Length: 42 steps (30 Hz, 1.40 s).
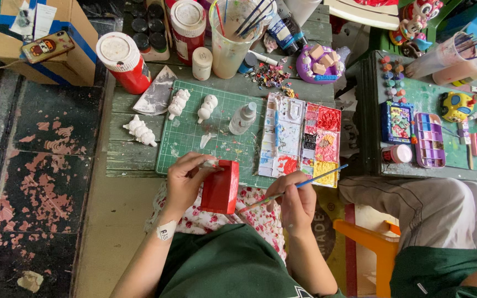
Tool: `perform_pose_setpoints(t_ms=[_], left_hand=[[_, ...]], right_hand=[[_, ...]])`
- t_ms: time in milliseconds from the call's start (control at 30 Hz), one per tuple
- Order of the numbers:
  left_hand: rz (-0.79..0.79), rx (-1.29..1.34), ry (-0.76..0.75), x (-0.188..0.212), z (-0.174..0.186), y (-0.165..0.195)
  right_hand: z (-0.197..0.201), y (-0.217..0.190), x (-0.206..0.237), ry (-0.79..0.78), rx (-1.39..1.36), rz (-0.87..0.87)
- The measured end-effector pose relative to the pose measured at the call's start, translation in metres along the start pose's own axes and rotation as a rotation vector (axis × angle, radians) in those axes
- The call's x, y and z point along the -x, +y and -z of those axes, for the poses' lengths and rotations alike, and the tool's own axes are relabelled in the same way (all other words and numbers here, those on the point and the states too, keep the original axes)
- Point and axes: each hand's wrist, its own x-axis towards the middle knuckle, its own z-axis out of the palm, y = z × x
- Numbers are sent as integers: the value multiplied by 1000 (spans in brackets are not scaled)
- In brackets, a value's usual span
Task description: The person paints a red rectangular box with a paintbrush, dipping the brush into a paint palette and applying paint over the box's surfaces. They rotate the box to reach different sides and hold small white figurines while working at a cluttered craft table.
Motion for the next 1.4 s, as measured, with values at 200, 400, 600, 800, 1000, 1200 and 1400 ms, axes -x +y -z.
perform_pose_setpoints(t_ms=[200, 400, 600, 800, 1000, 1200, 1400], left_hand=[[-6, -46, 1, -2, 0, 6], [-33, -77, -2, -2, 0, 9], [-266, -211, 62, -5, -1, 27], [-525, -737, 118, -6, 10, 68], [-602, -912, 85, -14, 17, 92], [-544, -865, 90, -15, 18, 99], [-504, -784, 120, -13, 15, 96]], right_hand=[[0, 1, -1, 92, 109, -42], [7, -1, 2, -81, 84, 113], [20, -2, 2, 106, 223, 155], [44, -3, 3, 335, 276, 157], [49, 9, 13, 339, 343, 90], [54, 10, 12, 355, 231, 78], [54, 8, 10, 362, 188, 76]])
